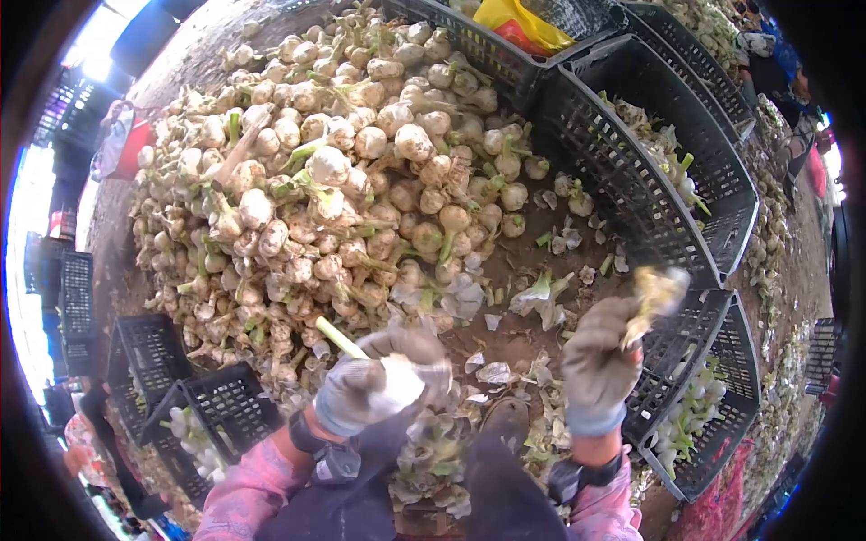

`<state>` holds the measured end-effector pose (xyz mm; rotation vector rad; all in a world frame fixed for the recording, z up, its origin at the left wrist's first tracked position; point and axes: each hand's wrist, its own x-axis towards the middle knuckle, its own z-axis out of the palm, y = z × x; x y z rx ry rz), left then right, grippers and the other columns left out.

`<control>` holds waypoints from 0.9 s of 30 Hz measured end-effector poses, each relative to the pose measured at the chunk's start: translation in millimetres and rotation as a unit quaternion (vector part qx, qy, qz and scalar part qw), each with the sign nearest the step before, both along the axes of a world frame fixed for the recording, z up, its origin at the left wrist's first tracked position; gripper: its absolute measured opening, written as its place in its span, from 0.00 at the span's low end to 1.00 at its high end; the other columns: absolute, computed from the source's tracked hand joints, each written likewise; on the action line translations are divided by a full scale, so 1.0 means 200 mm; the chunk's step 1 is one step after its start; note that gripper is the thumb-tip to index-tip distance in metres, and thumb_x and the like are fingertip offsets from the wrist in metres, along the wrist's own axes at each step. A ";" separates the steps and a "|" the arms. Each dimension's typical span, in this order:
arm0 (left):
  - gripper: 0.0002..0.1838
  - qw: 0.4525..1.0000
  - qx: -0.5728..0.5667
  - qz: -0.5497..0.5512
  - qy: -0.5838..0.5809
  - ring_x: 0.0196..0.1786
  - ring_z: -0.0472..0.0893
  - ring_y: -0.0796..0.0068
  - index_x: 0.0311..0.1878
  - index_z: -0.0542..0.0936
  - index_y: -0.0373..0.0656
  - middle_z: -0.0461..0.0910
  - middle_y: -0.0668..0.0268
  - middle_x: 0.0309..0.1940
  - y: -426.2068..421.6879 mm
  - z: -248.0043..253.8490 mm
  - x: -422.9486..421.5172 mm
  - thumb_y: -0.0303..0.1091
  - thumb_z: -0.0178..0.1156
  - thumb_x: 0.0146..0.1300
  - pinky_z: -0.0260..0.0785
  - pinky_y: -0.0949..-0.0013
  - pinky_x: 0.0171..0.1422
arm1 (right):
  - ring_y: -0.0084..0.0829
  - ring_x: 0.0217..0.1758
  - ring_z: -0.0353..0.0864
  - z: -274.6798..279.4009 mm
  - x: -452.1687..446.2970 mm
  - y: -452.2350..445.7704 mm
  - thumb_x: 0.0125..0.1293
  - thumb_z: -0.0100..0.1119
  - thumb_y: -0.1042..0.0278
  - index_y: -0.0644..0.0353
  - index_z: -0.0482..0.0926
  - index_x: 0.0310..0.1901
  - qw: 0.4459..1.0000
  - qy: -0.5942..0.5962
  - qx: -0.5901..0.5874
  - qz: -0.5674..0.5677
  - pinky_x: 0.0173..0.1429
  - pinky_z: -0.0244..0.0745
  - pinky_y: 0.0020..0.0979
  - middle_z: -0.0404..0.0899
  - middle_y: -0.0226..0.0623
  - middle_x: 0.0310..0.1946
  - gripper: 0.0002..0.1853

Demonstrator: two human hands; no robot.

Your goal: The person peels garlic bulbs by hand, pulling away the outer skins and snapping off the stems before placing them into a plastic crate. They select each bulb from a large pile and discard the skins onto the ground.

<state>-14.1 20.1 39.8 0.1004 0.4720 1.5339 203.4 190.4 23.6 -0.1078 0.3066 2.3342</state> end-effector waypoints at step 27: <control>0.09 0.654 -0.061 0.108 0.746 0.39 0.81 0.68 0.41 0.81 0.37 0.81 0.62 0.35 0.18 -0.18 0.04 0.25 0.66 0.56 0.72 0.71 0.40 | 0.22 0.58 0.71 0.04 -0.23 -0.20 0.69 0.56 0.75 0.73 0.61 0.70 0.725 -0.476 0.398 0.299 0.63 0.66 0.25 0.75 0.38 0.58 0.29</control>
